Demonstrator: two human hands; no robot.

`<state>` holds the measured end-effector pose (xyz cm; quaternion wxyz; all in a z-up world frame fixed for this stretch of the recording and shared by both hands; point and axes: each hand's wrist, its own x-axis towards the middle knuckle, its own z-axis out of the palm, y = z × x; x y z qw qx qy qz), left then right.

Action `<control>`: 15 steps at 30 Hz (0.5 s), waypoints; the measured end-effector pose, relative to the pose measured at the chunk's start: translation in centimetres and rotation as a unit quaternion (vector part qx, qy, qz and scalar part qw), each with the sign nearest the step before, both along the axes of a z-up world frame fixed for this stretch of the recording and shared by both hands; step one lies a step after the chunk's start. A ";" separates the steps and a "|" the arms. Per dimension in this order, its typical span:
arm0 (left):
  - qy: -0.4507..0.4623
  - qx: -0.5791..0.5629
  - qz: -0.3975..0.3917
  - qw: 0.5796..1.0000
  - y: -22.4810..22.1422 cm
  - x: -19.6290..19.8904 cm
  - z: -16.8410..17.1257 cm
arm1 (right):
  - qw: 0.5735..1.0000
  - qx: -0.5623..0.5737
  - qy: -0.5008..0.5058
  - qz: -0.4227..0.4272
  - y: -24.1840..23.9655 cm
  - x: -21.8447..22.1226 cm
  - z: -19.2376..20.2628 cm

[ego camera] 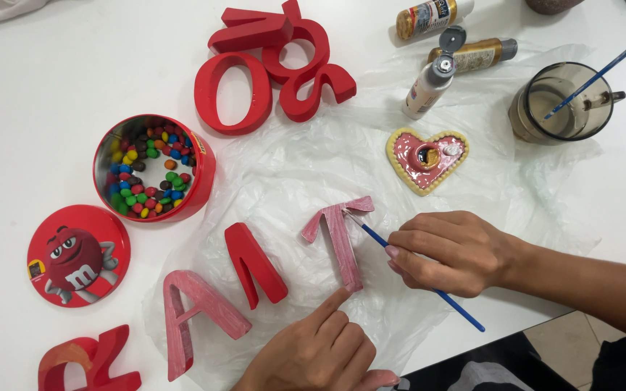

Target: Painting decorative wooden or foam letters with pink paint using a paintbrush.

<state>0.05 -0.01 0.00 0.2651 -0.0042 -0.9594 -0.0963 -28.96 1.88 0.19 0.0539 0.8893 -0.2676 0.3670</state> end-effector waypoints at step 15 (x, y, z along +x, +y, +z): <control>0.004 -0.010 -0.005 1.000 0.0 0.1 0.0 | 0.999 -0.045 0.009 0.015 0.1 0.1 1.1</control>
